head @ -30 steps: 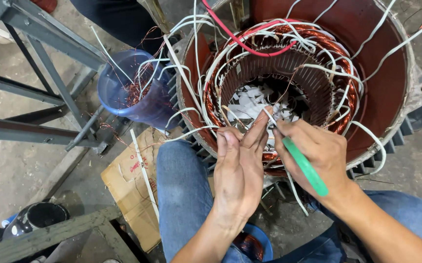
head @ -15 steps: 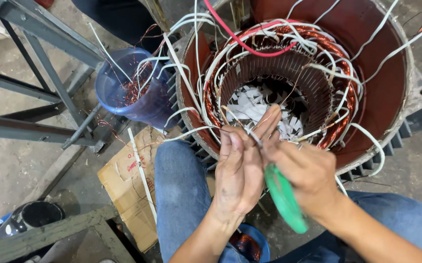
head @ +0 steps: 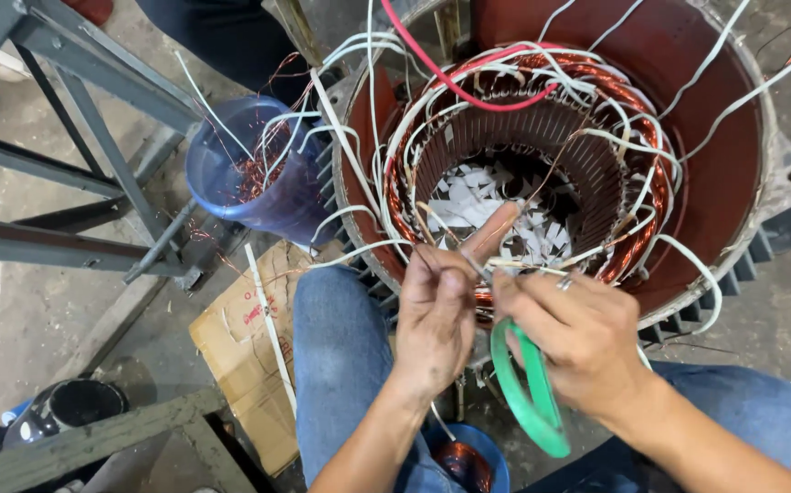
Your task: The recorder is rewinding and organizing copper coils inside a large electric motor housing, using scissors and pliers.
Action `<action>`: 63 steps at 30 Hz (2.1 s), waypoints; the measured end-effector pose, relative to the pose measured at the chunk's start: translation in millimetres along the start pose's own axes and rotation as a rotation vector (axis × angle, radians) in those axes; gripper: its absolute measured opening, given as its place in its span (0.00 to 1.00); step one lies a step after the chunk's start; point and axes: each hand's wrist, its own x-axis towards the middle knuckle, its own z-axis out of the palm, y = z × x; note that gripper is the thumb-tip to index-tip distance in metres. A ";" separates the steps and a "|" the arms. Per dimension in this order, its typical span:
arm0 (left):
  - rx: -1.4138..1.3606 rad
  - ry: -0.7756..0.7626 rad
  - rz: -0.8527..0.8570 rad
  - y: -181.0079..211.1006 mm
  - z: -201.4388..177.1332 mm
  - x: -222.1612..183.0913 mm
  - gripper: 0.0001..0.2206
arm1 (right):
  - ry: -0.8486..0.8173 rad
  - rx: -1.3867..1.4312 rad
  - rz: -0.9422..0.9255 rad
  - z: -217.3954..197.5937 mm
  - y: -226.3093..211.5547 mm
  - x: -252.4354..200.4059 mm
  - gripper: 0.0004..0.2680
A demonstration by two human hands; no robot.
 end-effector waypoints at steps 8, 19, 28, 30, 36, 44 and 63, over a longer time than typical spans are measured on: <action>0.220 -0.149 -0.015 27.2 1.1 11.6 0.04 | -0.055 0.128 0.153 -13.9 5.4 13.5 0.04; 0.281 0.030 -0.125 33.0 10.2 15.8 0.09 | -0.054 0.348 0.410 -14.2 7.4 14.9 0.07; 0.180 -0.042 -0.045 26.6 8.5 11.4 0.07 | -0.031 0.267 0.235 -12.0 -13.2 18.1 0.02; 0.182 -0.047 -0.049 24.4 3.8 10.1 0.07 | -0.031 0.237 0.212 -2.1 -6.3 9.1 0.02; 0.261 -0.138 -0.041 21.5 -3.7 12.5 0.06 | -0.014 0.345 0.251 -2.0 -15.2 7.0 0.01; 0.497 -0.236 0.063 22.8 -13.5 17.6 0.07 | -0.043 0.167 0.184 -9.5 -7.2 10.8 0.04; 0.154 0.136 -0.353 22.2 -10.7 8.2 0.15 | -0.150 1.192 1.050 -13.7 38.6 48.5 0.15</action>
